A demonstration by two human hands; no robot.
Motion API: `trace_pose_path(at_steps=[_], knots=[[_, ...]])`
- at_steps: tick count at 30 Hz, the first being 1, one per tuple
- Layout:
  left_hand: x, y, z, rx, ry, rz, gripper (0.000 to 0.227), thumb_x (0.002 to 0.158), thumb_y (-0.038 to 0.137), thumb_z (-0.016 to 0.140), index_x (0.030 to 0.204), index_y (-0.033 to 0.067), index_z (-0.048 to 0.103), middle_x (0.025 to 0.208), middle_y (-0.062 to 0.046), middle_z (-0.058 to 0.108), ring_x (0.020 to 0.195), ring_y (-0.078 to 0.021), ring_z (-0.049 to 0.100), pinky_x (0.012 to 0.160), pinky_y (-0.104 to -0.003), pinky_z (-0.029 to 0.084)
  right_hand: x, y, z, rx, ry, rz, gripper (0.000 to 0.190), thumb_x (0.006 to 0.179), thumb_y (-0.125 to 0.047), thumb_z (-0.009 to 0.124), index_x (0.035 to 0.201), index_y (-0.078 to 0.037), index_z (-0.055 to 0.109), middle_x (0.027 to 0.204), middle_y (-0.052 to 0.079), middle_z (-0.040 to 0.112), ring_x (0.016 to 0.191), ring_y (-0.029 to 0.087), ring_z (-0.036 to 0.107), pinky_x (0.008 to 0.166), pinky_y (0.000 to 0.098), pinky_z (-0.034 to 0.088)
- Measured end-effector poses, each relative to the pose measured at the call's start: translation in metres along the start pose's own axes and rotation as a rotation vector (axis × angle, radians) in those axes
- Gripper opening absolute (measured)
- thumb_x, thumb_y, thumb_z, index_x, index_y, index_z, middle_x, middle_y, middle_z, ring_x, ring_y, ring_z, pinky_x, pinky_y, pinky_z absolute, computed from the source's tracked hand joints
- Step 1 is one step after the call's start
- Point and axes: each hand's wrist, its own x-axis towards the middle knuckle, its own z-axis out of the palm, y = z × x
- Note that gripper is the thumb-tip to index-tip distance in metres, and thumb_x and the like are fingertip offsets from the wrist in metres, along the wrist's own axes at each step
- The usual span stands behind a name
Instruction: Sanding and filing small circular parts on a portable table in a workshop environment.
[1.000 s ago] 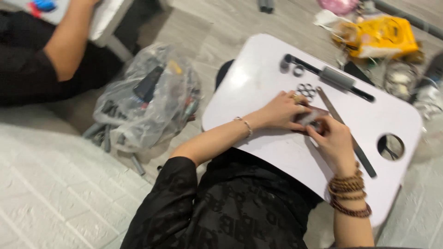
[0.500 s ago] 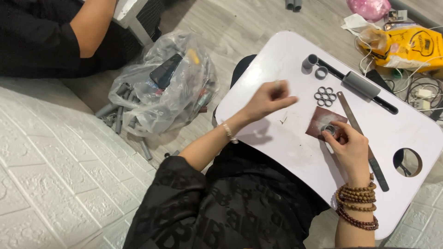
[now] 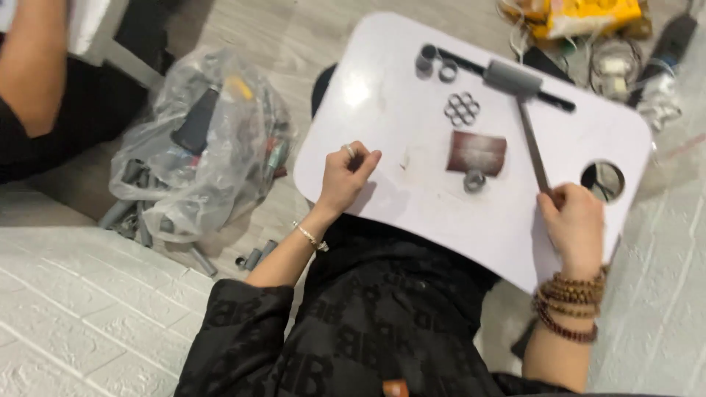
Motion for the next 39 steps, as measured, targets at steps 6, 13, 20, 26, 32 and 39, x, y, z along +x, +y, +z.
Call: trace_pose_path(at_steps=[6, 13, 20, 26, 32, 39], knots=[[-0.019, 0.010, 0.034, -0.027, -0.124, 0.045, 0.009, 0.075, 0.009, 0.056, 0.080, 0.0014, 0.059, 0.061, -0.003, 0.055, 0.046, -0.0090, 0.044, 0.045, -0.020, 0.038, -0.020, -0.029, -0.018, 0.521, 0.197, -0.033, 0.009, 0.096, 0.002, 0.044, 0.102, 0.007, 0.047, 0.059, 0.009, 0.047, 0.046, 0.015, 0.040, 0.042, 0.0249, 0.031], [-0.054, 0.054, 0.080, -0.434, -0.502, -0.207, 0.069, 0.077, 0.032, 0.058, 0.131, 0.0024, 0.027, 0.128, -0.027, 0.036, 0.119, -0.0406, 0.036, 0.092, -0.050, 0.036, -0.061, -0.126, 0.030, 0.985, 0.123, -0.369, 0.044, 0.079, -0.019, 0.060, 0.115, 0.004, 0.047, 0.099, 0.017, 0.048, 0.088, 0.023, 0.049, 0.076, 0.0329, 0.043], [-0.046, 0.040, 0.052, -0.515, -0.065, -0.084, 0.033, 0.093, 0.023, 0.029, 0.101, -0.0025, 0.048, 0.070, -0.015, 0.045, 0.068, -0.0247, 0.048, 0.063, -0.034, 0.038, -0.075, -0.146, 0.028, 0.843, 0.288, -0.490, 0.040, 0.079, 0.002, 0.052, 0.118, 0.007, 0.046, 0.115, 0.021, 0.039, 0.106, 0.031, 0.043, 0.092, 0.0419, 0.036], [-0.009, -0.021, -0.018, -0.795, 0.207, 0.012, 0.021, 0.090, 0.022, 0.035, 0.089, 0.0091, 0.051, 0.041, 0.007, 0.024, 0.039, -0.0048, 0.026, 0.042, -0.017, 0.023, -0.071, -0.117, 0.040, 0.884, 0.183, -0.338, 0.030, 0.080, 0.002, 0.052, 0.111, 0.004, 0.053, 0.085, 0.017, 0.059, 0.075, 0.026, 0.060, 0.069, 0.0345, 0.048], [-0.001, -0.014, -0.049, -1.056, 0.197, 0.003, 0.037, 0.091, 0.034, 0.030, 0.074, 0.0131, 0.055, 0.041, 0.007, 0.012, 0.038, -0.0079, 0.020, 0.042, -0.020, 0.025, -0.068, -0.110, 0.042, 0.899, 0.083, -0.213, 0.021, 0.080, -0.005, 0.053, 0.099, -0.003, 0.062, 0.070, 0.010, 0.065, 0.062, 0.018, 0.062, 0.058, 0.0274, 0.049], [0.010, -0.006, -0.076, -1.094, 0.431, -0.038, 0.052, 0.089, 0.043, 0.029, 0.049, 0.0129, 0.041, 0.037, 0.005, 0.010, 0.036, -0.0091, 0.018, 0.043, -0.023, 0.024, -0.068, -0.109, 0.040, 0.875, 0.032, -0.178, 0.017, 0.081, -0.009, 0.054, 0.095, -0.006, 0.064, 0.067, 0.007, 0.066, 0.059, 0.015, 0.063, 0.055, 0.0245, 0.050]])
